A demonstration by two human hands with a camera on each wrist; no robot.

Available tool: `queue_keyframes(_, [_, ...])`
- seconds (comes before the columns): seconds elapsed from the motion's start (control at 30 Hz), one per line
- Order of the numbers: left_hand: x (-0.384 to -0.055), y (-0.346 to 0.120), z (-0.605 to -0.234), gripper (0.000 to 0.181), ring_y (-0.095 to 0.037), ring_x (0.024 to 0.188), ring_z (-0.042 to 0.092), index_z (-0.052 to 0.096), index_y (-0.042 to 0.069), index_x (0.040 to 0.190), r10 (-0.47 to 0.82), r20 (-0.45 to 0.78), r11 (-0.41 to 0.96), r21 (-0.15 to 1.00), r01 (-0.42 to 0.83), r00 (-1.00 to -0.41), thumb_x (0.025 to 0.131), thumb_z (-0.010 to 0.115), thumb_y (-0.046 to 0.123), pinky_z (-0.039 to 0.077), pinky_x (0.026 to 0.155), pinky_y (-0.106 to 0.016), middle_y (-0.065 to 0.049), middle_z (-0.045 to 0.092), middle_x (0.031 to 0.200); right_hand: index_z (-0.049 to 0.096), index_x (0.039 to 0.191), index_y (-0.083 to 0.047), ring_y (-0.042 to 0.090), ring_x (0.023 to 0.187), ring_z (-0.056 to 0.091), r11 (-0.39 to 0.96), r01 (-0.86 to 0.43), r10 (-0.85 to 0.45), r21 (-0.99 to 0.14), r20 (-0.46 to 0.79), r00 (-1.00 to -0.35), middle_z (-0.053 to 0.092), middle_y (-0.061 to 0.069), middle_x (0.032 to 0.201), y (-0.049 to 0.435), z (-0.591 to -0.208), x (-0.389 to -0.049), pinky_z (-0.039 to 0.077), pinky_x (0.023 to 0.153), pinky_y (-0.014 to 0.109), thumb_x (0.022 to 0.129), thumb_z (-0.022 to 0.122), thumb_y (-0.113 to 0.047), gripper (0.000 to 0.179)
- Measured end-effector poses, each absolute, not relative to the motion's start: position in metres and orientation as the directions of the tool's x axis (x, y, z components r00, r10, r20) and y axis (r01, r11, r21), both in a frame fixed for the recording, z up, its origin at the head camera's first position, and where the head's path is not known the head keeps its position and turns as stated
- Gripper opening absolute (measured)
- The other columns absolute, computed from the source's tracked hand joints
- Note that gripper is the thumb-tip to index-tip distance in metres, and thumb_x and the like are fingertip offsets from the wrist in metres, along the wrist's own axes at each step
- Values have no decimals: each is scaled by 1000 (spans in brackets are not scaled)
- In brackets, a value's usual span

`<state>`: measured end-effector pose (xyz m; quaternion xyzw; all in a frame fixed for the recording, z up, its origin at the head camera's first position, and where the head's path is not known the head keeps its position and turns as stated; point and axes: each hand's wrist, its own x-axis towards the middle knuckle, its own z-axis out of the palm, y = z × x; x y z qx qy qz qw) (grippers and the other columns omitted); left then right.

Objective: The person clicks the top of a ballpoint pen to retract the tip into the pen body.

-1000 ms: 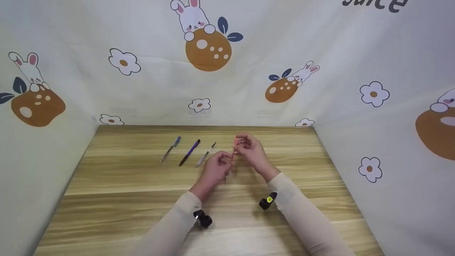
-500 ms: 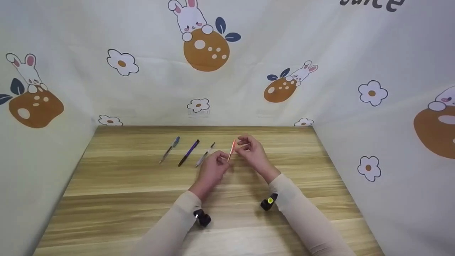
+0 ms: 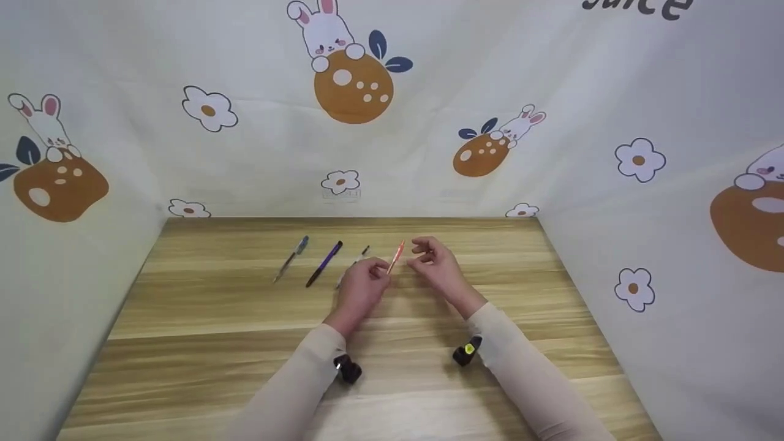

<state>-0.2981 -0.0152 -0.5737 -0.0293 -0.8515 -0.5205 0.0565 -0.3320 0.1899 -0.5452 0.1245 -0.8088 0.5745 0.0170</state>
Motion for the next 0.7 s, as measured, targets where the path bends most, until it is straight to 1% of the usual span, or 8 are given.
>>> queue_keyframes(0.17, [-301, -14, -573, 21, -14, 82, 69, 83, 11, 113, -16, 146, 491, 863, 119, -989, 91, 81, 9, 58, 74, -36, 4, 76, 92, 67, 134, 4, 27, 98, 72, 315, -219, -180, -923, 168, -969, 69, 28, 122, 194, -547, -330, 58, 81, 25, 96, 81, 4, 40])
queue_keyframes(0.23, [-302, -14, -573, 21, -14, 82, 68, 84, 12, 113, -23, 155, 508, 853, 122, -988, 91, 81, 10, 57, 74, -36, 4, 75, 92, 67, 135, 4, 25, 98, 72, 321, -212, -183, -923, 159, -970, 68, 32, 125, 195, -548, -330, 57, 82, 25, 97, 80, 4, 41])
queue_keyframes(0.37, [-305, -12, -574, 23, -13, 81, 68, 85, 14, 113, -26, 167, 542, 831, 127, -986, 91, 83, 10, 57, 74, -37, 5, 75, 91, 67, 135, 3, 23, 97, 70, 322, -200, -182, -925, 147, -972, 67, 34, 127, 198, -550, -329, 56, 83, 25, 97, 80, 5, 40])
queue_keyframes(0.5, [-308, -11, -576, 22, -14, 80, 68, 85, 15, 114, -22, 164, 556, 822, 125, -986, 92, 84, 10, 57, 73, -37, 5, 74, 91, 68, 134, 3, 21, 97, 70, 313, -194, -175, -930, 144, -974, 67, 33, 126, 200, -549, -327, 56, 83, 24, 96, 80, 5, 40])
queue_keyframes(0.6, [-309, -10, -577, 19, -14, 80, 67, 85, 14, 114, -19, 153, 560, 820, 116, -988, 95, 84, 12, 57, 72, -36, 5, 73, 90, 68, 135, 3, 22, 98, 70, 309, -192, -176, -932, 143, -974, 69, 28, 124, 202, -549, -326, 57, 83, 25, 97, 79, 4, 40])
queue_keyframes(0.7, [-311, -10, -578, 16, -14, 80, 66, 84, 14, 113, -6, 138, 580, 807, 109, -990, 98, 85, 16, 56, 71, -36, 6, 72, 90, 67, 136, 2, 25, 100, 71, 300, -191, -179, -935, 142, -974, 69, 25, 124, 203, -548, -324, 58, 83, 26, 97, 78, 4, 40])
